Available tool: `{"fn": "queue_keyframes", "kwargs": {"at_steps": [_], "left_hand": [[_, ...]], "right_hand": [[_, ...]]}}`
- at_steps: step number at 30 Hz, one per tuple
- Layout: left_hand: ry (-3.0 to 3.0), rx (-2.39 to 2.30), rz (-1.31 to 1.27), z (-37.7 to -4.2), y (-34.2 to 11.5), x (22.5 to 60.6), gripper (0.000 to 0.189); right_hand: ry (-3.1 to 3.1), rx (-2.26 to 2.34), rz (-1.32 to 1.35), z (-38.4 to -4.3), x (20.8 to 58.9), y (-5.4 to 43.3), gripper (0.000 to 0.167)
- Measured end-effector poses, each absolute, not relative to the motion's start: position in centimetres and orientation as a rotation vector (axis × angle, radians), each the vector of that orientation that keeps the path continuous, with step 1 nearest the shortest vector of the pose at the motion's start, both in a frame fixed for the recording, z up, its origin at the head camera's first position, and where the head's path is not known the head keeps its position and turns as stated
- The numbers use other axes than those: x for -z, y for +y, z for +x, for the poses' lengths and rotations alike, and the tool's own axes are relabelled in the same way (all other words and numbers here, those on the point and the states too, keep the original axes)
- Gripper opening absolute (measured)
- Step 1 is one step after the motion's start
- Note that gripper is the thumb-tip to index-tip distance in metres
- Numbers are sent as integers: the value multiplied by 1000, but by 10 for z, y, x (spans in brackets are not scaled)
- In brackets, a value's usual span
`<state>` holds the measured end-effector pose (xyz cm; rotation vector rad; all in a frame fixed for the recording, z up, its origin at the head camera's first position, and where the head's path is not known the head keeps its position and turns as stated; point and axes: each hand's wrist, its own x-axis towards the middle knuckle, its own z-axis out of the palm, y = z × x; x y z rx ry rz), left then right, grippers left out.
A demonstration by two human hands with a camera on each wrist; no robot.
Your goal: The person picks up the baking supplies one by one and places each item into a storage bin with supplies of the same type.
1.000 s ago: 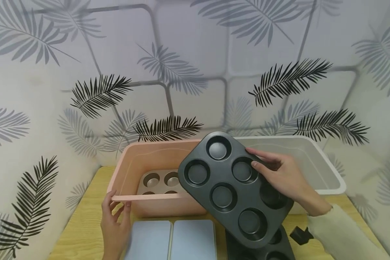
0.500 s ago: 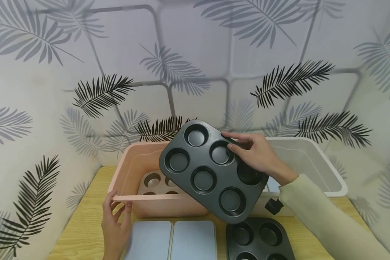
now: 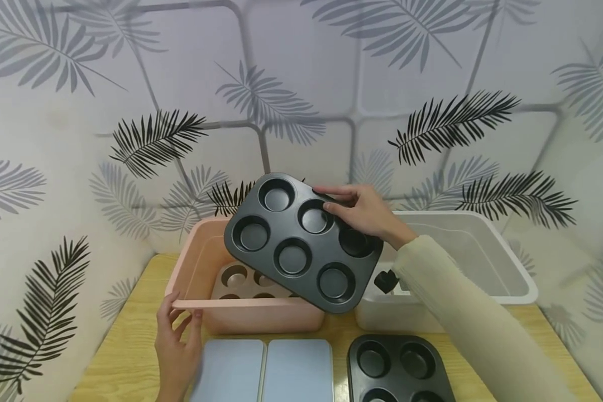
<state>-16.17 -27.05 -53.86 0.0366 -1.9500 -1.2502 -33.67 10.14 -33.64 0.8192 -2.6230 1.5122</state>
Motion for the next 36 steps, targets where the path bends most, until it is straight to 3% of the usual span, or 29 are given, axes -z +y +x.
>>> {"fn": "queue_keyframes", "kwargs": {"at_steps": [12, 36], "left_hand": [[-1980, 1239, 88, -160, -270, 539, 64], [-1999, 1215, 108, -162, -270, 540, 66]], "right_hand": [[-2475, -1574, 858, -359, 338, 67, 41], [-2641, -1182, 1057, -352, 359, 10, 41]]}}
